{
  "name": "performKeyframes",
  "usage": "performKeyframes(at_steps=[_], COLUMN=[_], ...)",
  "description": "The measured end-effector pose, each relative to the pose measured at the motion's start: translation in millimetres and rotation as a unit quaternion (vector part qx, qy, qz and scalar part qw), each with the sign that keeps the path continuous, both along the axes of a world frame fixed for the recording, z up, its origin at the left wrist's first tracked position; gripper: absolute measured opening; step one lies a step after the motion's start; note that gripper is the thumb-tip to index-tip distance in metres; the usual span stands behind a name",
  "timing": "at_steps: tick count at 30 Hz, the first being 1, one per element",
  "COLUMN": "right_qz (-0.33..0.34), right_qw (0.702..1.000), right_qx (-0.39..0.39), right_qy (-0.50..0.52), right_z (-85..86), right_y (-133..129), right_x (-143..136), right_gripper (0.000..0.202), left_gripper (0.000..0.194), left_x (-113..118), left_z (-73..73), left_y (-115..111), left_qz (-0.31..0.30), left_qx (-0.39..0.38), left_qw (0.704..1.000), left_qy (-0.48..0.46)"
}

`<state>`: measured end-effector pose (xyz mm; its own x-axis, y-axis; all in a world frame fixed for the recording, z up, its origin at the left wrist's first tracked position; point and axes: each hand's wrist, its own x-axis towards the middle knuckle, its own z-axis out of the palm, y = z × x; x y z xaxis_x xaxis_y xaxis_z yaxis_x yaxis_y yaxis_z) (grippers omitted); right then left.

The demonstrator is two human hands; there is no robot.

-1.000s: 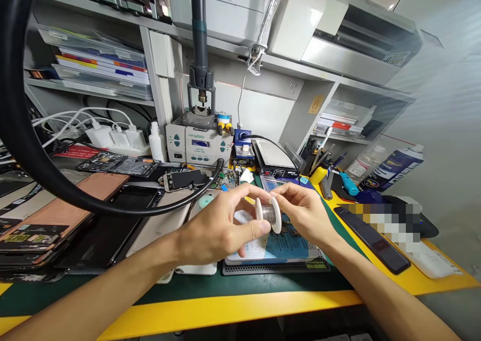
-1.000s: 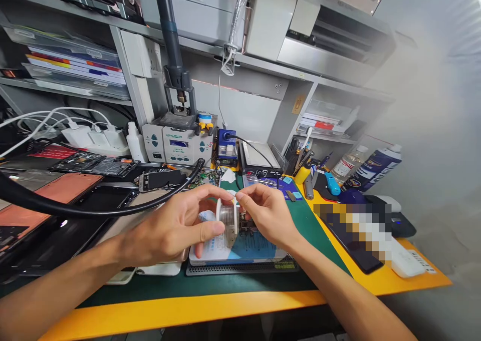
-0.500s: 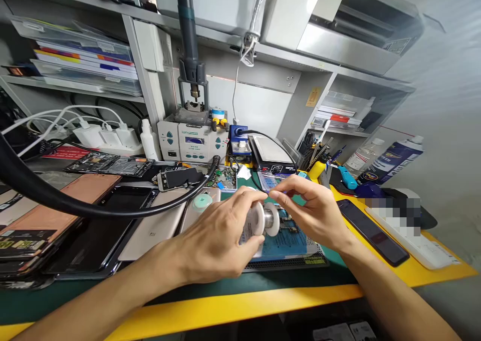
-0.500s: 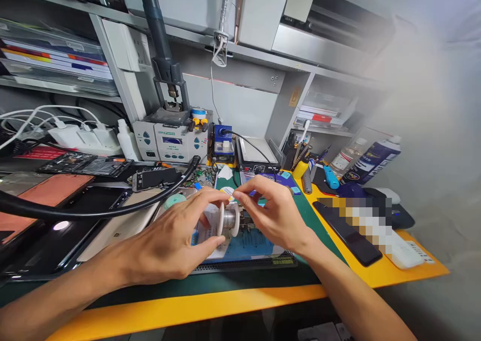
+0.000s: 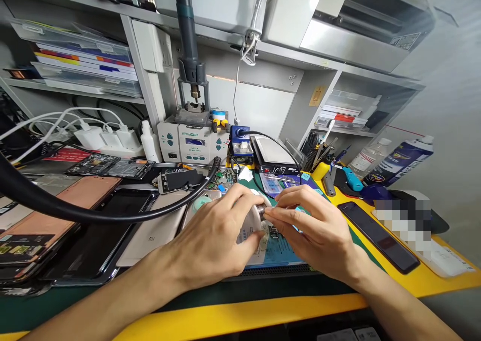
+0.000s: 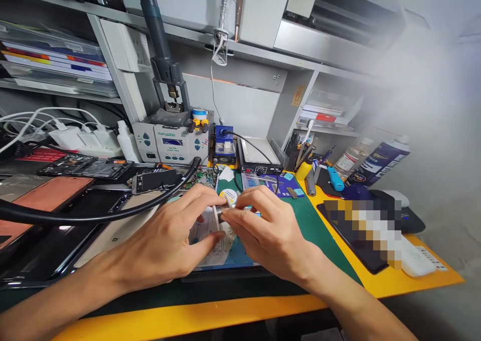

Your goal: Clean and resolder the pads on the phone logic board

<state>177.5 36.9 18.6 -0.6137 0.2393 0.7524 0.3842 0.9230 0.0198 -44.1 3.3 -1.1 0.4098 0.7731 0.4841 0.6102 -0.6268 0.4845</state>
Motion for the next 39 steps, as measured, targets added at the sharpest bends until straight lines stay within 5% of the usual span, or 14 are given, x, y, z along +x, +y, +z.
performKeyframes(at_steps=[20, 29, 39], right_qz=[-0.004, -0.03, -0.029], right_qw=[0.999, 0.998, 0.995], right_qx=[0.052, 0.043, 0.091], right_qy=[-0.013, -0.03, -0.027], right_z=[-2.7, -1.6, -2.7], right_y=[1, 0, 3], right_x=[-1, 0, 0], right_gripper=[0.019, 0.018, 0.024], left_gripper=[0.026, 0.039, 0.04], left_x=[2, 3, 2], left_z=[8.0, 3.0, 16.2], left_y=[1, 6, 11], left_qz=[-0.004, -0.032, -0.056], left_qx=[-0.162, -0.306, -0.426], left_qw=[0.973, 0.907, 0.804], left_qy=[-0.164, -0.289, -0.41])
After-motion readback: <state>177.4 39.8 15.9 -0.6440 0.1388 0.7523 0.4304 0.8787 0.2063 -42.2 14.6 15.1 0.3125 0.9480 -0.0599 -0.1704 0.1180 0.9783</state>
